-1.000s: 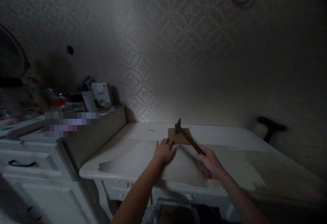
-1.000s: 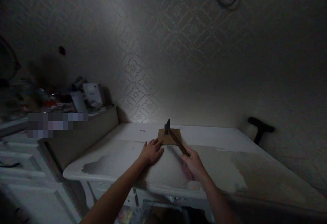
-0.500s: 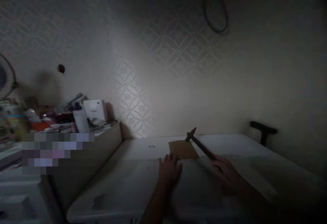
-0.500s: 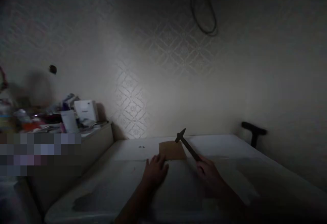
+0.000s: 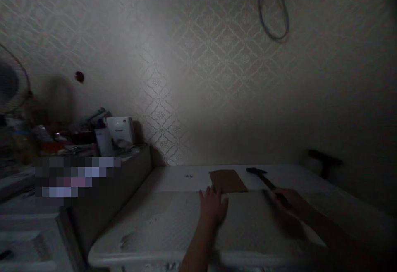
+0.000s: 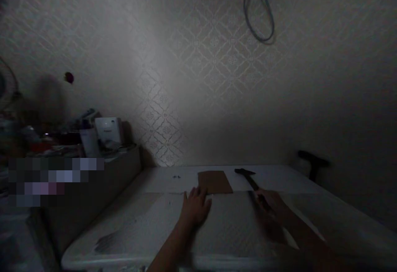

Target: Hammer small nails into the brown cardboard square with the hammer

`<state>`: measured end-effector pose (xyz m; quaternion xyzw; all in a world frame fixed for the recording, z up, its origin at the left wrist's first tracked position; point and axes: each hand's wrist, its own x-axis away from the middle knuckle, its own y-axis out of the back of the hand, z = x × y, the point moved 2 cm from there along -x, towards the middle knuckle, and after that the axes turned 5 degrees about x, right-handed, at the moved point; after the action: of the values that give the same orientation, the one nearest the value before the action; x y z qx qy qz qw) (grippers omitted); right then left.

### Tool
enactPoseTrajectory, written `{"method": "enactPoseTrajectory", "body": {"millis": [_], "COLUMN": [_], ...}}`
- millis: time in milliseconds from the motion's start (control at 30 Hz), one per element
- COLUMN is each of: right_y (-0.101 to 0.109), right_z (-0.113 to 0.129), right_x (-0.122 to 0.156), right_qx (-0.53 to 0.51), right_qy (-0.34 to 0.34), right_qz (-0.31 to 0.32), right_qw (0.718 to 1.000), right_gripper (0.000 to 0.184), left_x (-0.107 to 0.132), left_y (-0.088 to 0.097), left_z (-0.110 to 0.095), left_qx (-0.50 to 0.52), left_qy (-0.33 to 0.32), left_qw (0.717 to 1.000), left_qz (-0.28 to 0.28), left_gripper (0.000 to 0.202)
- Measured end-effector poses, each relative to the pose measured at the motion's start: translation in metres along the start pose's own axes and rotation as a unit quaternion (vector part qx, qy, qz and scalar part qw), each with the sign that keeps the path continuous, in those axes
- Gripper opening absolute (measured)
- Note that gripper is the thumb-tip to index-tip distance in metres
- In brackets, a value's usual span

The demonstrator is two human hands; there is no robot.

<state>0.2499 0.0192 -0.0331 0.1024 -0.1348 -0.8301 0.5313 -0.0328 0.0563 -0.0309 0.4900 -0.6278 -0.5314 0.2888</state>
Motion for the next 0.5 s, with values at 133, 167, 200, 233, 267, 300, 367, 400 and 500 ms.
{"method": "enactPoseTrajectory", "body": {"millis": [133,167,200,233,267,300,367,400,500], "right_y": [0.012,0.014,0.016,0.016,0.016,0.015,0.012,0.01,0.001], "right_z": [0.005,0.005,0.004,0.003,0.001,0.0,0.004,0.012,0.06], "right_x": [-0.001,-0.001,-0.001,-0.001,-0.001,-0.001,0.002,0.006,0.039], "right_qx": [0.148,0.197,0.242,0.281,0.313,0.334,0.377,0.398,0.42], "right_qy": [0.009,0.02,0.034,0.049,0.064,0.079,0.108,0.127,0.214], "right_qz": [-0.026,-0.03,-0.033,-0.033,-0.029,-0.022,-0.02,-0.027,-0.096], "right_qw": [0.989,0.98,0.969,0.958,0.947,0.939,0.92,0.908,0.877], "right_gripper": [0.027,0.026,0.024,0.022,0.02,0.017,0.018,0.021,0.031], "left_x": [0.0,0.0,0.0,0.0,0.0,-0.001,-0.001,-0.001,-0.001], "left_y": [-0.002,-0.002,-0.003,-0.003,-0.003,-0.003,-0.002,-0.002,-0.001], "left_z": [0.001,0.001,0.001,0.002,0.002,0.001,0.001,0.001,0.0], "left_qx": [0.006,0.007,0.008,0.008,0.008,0.008,0.006,0.005,0.001], "left_qy": [-0.003,-0.005,-0.005,-0.006,-0.006,-0.006,-0.005,-0.004,-0.001], "left_qw": [1.0,1.0,1.0,1.0,1.0,1.0,1.0,1.0,1.0], "left_qz": [-0.002,-0.003,-0.005,-0.009,-0.01,-0.013,-0.012,-0.007,0.004], "left_gripper": [0.059,0.058,0.058,0.058,0.058,0.058,0.058,0.058,0.059]}}
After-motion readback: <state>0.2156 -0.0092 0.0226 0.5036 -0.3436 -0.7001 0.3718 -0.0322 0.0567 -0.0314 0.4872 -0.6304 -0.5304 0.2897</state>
